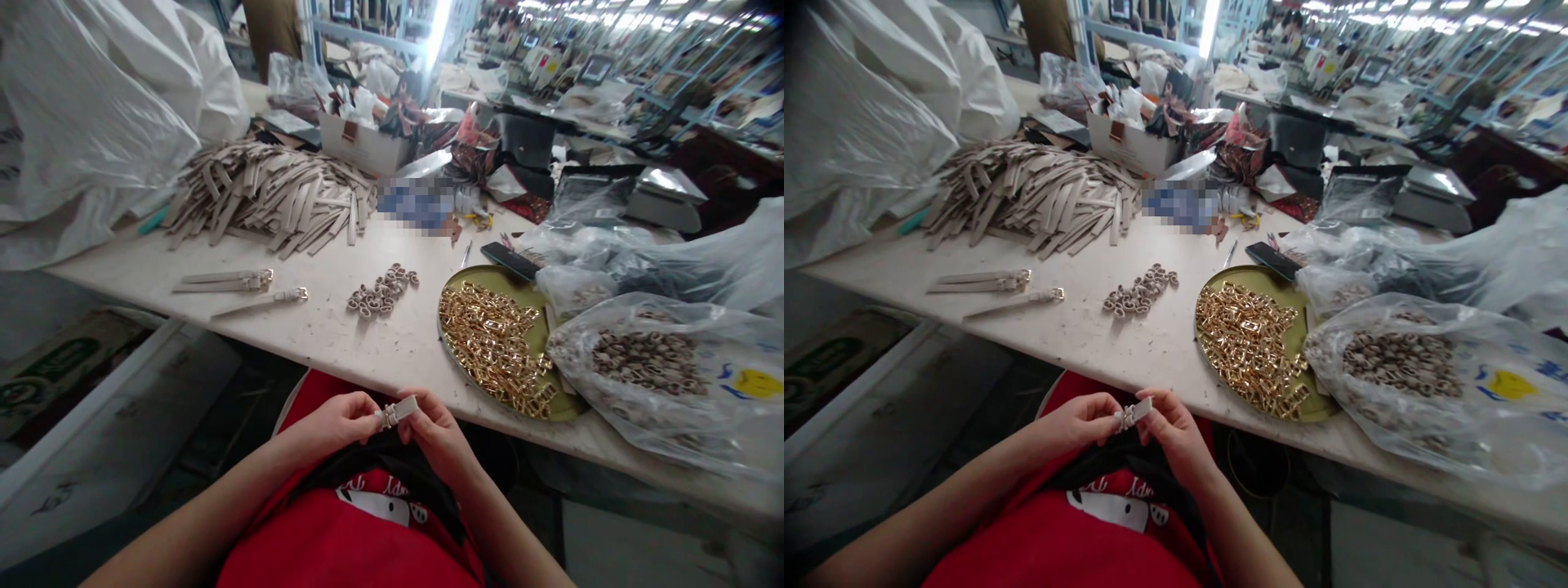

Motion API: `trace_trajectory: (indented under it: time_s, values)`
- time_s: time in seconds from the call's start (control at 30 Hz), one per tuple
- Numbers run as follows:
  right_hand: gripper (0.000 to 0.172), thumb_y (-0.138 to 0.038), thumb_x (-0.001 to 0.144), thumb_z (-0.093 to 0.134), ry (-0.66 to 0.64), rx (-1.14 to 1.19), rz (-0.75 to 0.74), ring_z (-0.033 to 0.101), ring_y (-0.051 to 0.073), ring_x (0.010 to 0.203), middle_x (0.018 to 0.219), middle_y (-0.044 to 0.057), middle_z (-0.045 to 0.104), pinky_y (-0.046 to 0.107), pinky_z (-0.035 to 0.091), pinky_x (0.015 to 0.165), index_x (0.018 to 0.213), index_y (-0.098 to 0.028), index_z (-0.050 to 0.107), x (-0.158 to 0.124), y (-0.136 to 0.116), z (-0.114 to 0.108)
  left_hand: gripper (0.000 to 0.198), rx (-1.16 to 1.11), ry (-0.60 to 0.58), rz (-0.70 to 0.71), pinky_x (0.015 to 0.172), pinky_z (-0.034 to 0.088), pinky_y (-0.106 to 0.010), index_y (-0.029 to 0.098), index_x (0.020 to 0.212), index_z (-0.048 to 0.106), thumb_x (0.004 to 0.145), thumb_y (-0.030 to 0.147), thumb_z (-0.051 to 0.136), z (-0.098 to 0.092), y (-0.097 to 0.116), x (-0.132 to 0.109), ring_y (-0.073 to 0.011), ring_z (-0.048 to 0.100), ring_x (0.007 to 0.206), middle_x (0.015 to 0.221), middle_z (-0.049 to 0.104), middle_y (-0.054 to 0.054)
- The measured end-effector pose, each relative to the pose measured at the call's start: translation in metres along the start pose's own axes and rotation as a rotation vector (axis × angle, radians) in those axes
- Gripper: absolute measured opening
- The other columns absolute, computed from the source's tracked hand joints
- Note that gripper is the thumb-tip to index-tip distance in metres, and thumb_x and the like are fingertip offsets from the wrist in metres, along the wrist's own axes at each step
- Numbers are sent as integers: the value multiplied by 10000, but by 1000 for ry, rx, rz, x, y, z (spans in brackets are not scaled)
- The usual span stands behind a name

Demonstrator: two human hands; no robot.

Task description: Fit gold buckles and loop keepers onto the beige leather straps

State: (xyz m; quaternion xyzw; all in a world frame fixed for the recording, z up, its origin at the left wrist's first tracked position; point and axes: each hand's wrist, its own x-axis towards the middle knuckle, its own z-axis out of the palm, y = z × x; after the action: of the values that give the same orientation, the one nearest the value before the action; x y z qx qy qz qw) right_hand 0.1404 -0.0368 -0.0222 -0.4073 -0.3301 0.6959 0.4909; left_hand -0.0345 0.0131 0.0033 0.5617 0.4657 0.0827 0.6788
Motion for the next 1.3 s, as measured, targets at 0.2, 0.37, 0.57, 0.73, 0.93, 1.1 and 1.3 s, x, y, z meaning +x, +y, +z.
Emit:
trace_trajectory:
  time_s: [0.2,0.37,0.57,0.73,0.93,1.1,1.3]
  values:
    - [180,-376,742,630,-125,-357,-104,457,135,745,808,3,479,249,371,677,829,-219,651,4,-12,5,251,281,64,80,510,345,-207,147,807,594,734,368,501,4,3,-3,-123,496,595,670,574,15]
    - [218,-399,802,549,-218,-257,-33,470,138,786,861,16,472,272,384,740,819,-207,651,3,-8,2,196,485,155,122,510,329,-213,171,802,600,724,322,501,8,3,-10,-133,523,598,686,608,11]
    - [216,-413,772,580,-219,-390,-81,457,146,811,884,19,431,263,392,723,765,-200,613,-4,-4,6,273,364,91,88,486,324,-202,149,783,557,710,411,525,16,-4,-14,-125,484,592,668,550,21]
    - [213,-388,826,505,-231,-513,-147,445,145,843,898,25,424,261,380,767,748,-193,538,-11,-2,13,200,435,143,116,485,304,-204,160,755,537,704,352,515,21,-7,-21,-127,480,595,657,538,25]
    - [189,-324,853,455,-236,-583,-137,462,135,798,892,24,479,254,382,720,726,-188,480,-20,-1,13,150,402,161,65,489,307,-208,164,731,555,667,294,518,14,-8,-32,-127,479,588,625,531,34]
    - [126,-268,838,455,-229,-811,-7,416,105,600,660,-29,491,217,330,534,745,-186,477,-22,0,15,164,118,65,-12,493,336,-209,153,732,541,631,280,565,13,-13,-32,-118,486,564,608,552,37]
    - [84,-196,790,480,-150,-777,13,408,83,550,650,-53,469,194,322,498,874,-193,474,-17,9,12,218,-195,-46,-37,531,378,-218,140,754,533,680,332,605,9,-23,-29,-104,527,581,710,647,-22]
